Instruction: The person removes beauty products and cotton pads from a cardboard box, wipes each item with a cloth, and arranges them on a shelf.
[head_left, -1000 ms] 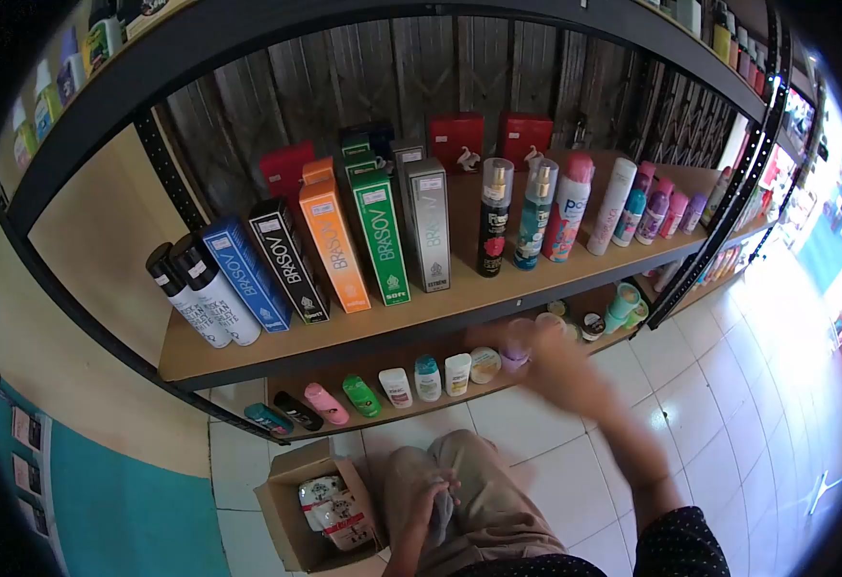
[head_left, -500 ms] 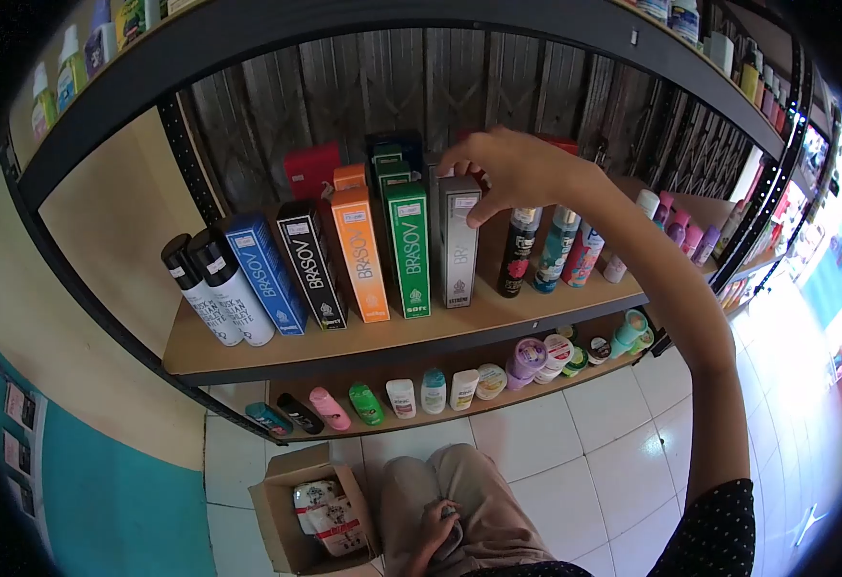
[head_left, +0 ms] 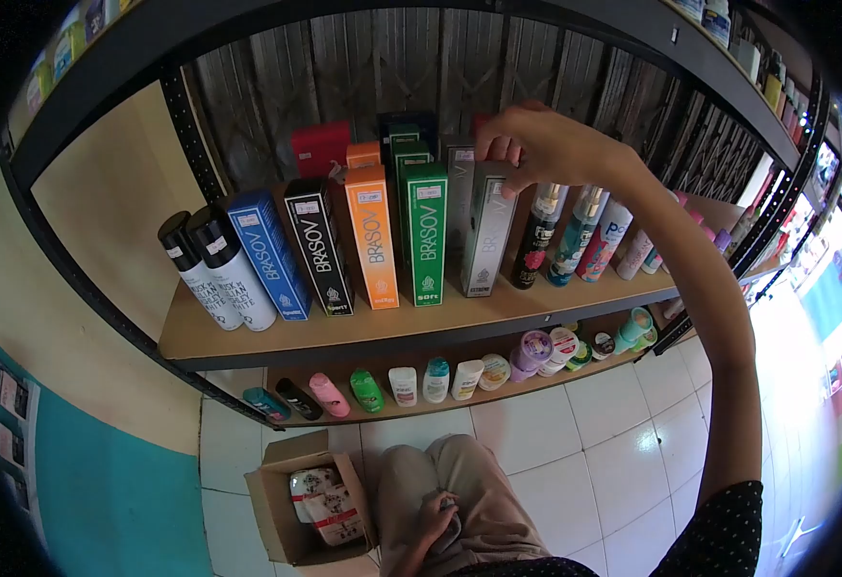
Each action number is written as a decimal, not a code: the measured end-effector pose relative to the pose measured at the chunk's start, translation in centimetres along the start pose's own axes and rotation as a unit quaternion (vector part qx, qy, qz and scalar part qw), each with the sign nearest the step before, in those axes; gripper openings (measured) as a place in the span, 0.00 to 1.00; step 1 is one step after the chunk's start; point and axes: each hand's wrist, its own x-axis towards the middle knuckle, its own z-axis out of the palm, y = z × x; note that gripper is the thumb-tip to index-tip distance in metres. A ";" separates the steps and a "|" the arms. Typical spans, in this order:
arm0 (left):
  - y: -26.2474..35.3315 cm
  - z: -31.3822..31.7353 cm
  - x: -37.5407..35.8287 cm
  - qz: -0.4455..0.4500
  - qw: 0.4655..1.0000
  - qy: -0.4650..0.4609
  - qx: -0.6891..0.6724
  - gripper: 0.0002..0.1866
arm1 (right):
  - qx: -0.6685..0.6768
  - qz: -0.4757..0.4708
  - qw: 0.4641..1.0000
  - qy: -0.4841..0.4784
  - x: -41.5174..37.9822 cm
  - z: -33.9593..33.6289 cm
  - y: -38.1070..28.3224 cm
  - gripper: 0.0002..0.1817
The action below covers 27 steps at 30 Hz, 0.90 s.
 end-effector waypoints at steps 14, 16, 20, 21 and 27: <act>-1.3 0.6 0.2 0.048 0.999 0.019 -0.012 0.10 | 0.026 0.030 0.999 -0.028 -0.4 -0.7 -1.2 0.24; 0.4 0.1 -0.2 0.017 1.000 0.009 -0.016 0.11 | 0.025 0.031 0.999 -0.030 -0.3 -0.8 -1.1 0.24; 1.2 -0.3 -0.3 -0.010 1.000 -0.012 -0.005 0.10 | 0.021 0.019 0.999 -0.037 -0.2 -0.9 -1.3 0.24; 0.9 -0.1 -0.3 -0.011 1.000 -0.010 -0.005 0.10 | 0.017 0.029 0.999 -0.037 -0.2 -0.9 -1.5 0.24; 1.0 0.0 -0.3 0.044 0.998 0.020 -0.025 0.09 | 0.016 0.041 0.998 -0.034 -0.1 -1.1 -1.5 0.25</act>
